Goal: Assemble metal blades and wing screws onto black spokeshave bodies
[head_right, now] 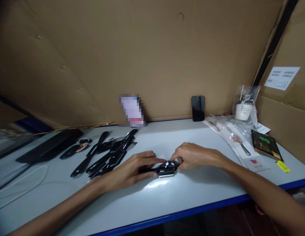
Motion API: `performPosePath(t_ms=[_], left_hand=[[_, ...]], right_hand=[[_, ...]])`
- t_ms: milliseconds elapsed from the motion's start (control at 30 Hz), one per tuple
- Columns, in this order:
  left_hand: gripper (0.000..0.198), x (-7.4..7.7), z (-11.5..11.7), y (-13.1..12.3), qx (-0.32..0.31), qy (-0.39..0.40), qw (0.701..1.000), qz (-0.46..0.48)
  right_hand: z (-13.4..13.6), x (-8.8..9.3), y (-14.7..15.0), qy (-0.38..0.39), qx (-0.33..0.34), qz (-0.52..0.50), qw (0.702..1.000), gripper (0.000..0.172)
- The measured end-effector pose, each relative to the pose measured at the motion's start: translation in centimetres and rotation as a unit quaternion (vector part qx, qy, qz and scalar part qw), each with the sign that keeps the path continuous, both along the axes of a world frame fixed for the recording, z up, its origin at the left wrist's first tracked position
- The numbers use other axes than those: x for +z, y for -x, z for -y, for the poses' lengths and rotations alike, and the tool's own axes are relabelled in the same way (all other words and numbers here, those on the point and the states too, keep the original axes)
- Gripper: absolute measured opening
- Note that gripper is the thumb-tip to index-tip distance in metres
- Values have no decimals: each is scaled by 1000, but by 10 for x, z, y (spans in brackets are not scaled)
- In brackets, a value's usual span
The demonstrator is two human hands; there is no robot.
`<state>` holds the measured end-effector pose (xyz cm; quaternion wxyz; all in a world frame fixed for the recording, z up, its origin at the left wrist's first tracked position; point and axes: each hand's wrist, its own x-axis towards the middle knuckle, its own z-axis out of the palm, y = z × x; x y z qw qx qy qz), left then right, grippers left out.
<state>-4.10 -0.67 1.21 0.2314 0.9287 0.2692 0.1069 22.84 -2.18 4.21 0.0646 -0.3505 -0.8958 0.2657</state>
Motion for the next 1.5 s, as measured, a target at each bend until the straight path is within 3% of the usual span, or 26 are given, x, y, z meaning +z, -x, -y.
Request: performPosePath(t_ms=[267, 500, 633, 833, 1500], left_hand=[[34, -5, -3, 3, 8, 7, 1000, 2], [23, -9, -2, 3, 31, -15, 999, 12], [14, -10, -2, 3, 9, -31, 999, 30], [13, -13, -4, 5, -14, -48, 998, 36], [14, -12, -4, 4, -1, -55, 998, 25]], right_hand=[[-2, -2, 0, 6, -24, -11, 1000, 13], [3, 1, 2, 8, -77, 15, 997, 24], [5, 4, 3, -6, -55, 37, 998, 15], [6, 5, 3, -19, -47, 44, 998, 15], [5, 2, 2, -1, -57, 23, 998, 15]])
